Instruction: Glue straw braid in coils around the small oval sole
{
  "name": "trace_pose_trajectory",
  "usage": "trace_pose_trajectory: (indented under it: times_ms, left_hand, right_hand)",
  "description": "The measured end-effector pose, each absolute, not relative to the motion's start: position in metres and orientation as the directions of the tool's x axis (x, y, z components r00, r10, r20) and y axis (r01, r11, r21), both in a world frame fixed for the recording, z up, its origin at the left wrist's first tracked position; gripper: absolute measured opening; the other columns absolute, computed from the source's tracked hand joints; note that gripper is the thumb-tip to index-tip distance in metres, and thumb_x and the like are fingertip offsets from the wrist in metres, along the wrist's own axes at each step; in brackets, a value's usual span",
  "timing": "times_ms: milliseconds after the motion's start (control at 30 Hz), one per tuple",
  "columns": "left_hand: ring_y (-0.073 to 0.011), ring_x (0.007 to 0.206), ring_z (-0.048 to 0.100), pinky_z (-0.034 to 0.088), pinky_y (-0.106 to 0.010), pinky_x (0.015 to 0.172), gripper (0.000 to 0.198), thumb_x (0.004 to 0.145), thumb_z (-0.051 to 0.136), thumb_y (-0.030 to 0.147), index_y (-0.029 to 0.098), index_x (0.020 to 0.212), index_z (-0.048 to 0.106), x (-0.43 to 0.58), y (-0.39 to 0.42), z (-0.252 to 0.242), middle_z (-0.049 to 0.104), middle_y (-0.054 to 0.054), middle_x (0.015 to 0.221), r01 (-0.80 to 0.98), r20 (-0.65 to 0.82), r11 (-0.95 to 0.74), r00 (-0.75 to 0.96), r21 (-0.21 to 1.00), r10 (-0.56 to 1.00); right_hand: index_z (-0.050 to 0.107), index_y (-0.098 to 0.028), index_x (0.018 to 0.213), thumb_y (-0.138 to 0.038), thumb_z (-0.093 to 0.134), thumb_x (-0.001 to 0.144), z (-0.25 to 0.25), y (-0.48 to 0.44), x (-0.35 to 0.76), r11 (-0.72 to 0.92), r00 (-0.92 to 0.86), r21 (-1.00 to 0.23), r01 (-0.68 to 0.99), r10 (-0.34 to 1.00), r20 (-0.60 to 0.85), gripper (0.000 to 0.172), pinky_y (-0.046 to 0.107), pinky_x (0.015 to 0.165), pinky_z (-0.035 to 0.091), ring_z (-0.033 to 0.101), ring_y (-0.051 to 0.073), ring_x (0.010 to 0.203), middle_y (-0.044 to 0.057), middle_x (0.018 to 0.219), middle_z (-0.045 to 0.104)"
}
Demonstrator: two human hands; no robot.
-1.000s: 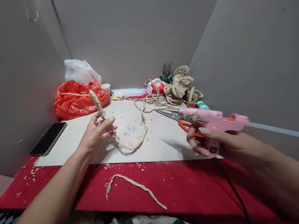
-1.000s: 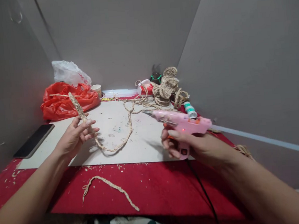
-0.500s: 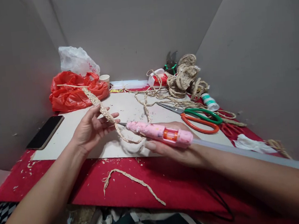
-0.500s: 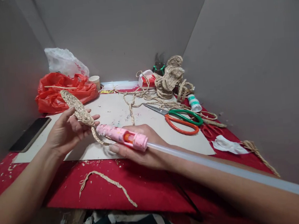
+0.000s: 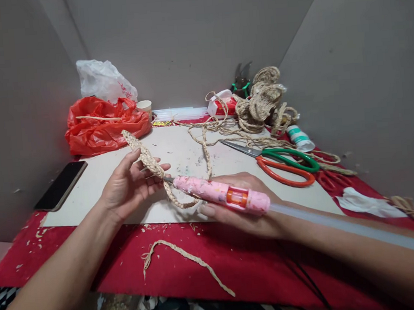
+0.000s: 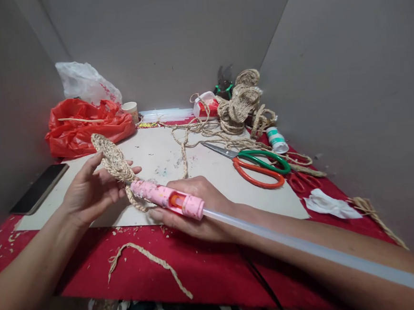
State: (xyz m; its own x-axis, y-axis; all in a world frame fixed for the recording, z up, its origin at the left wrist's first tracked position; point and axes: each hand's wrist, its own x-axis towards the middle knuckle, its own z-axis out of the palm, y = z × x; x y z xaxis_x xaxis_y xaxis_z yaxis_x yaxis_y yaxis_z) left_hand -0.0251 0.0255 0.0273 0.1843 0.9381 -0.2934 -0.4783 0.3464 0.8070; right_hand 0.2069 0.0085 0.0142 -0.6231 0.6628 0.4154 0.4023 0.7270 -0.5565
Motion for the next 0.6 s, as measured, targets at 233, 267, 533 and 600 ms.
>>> trace_pose_trajectory:
  times_ms: [233, 267, 533, 600]
  left_hand:
    - [-0.0202, 0.072, 0.066, 0.052, -0.03, 0.067, 0.036, 0.08, 0.06, 0.043, 0.012, 0.097, 0.063, -0.0222, 0.0266, 0.0276, 0.07, -0.012, 0.081, -0.512, -0.343, 0.385, 0.178, 0.768, 0.922]
    - [-0.0203, 0.072, 0.066, 0.052, -0.03, 0.067, 0.035, 0.08, 0.06, 0.042, 0.011, 0.096, 0.063, -0.0219, 0.0266, 0.0275, 0.07, -0.012, 0.081, -0.513, -0.349, 0.388, 0.176, 0.765, 0.92]
    - [-0.021, 0.075, 0.066, 0.052, -0.032, 0.07, 0.032, 0.081, 0.061, 0.04, 0.011, 0.096, 0.062, -0.0216, 0.0261, 0.025, 0.07, -0.013, 0.083, -0.511, -0.347, 0.388, 0.178, 0.767, 0.921]
    - [-0.021, 0.075, 0.066, 0.052, -0.032, 0.07, 0.033, 0.08, 0.061, 0.04, 0.011, 0.096, 0.062, -0.0219, 0.0259, 0.0248, 0.07, -0.013, 0.083, -0.513, -0.349, 0.389, 0.177, 0.766, 0.92]
  right_hand:
    - [0.051, -0.017, 0.065, -0.034, 0.054, 0.089, 0.0114, 0.0104, 0.2063, 0.735, -0.651, -0.596, 0.324, 0.63, 0.424, 0.03, 0.021, 0.046, 0.037, 0.041, 0.007, 0.046, -0.003, 0.055, 0.046]
    - [0.051, -0.017, 0.065, -0.035, 0.054, 0.089, 0.011, 0.0105, 0.2064, 0.733, -0.651, -0.599, 0.322, 0.631, 0.422, 0.03, 0.021, 0.046, 0.037, 0.041, 0.007, 0.046, -0.003, 0.056, 0.046]
    - [0.051, -0.016, 0.062, -0.032, 0.054, 0.087, 0.0093, 0.01, 0.2049, 0.708, -0.649, -0.607, 0.361, 0.658, 0.381, 0.03, 0.022, 0.044, 0.033, 0.037, 0.006, 0.046, -0.002, 0.055, 0.045]
    - [0.05, -0.015, 0.062, -0.031, 0.055, 0.087, 0.0089, 0.0098, 0.2047, 0.696, -0.653, -0.618, 0.367, 0.665, 0.362, 0.03, 0.021, 0.043, 0.032, 0.036, 0.006, 0.046, -0.003, 0.055, 0.043]
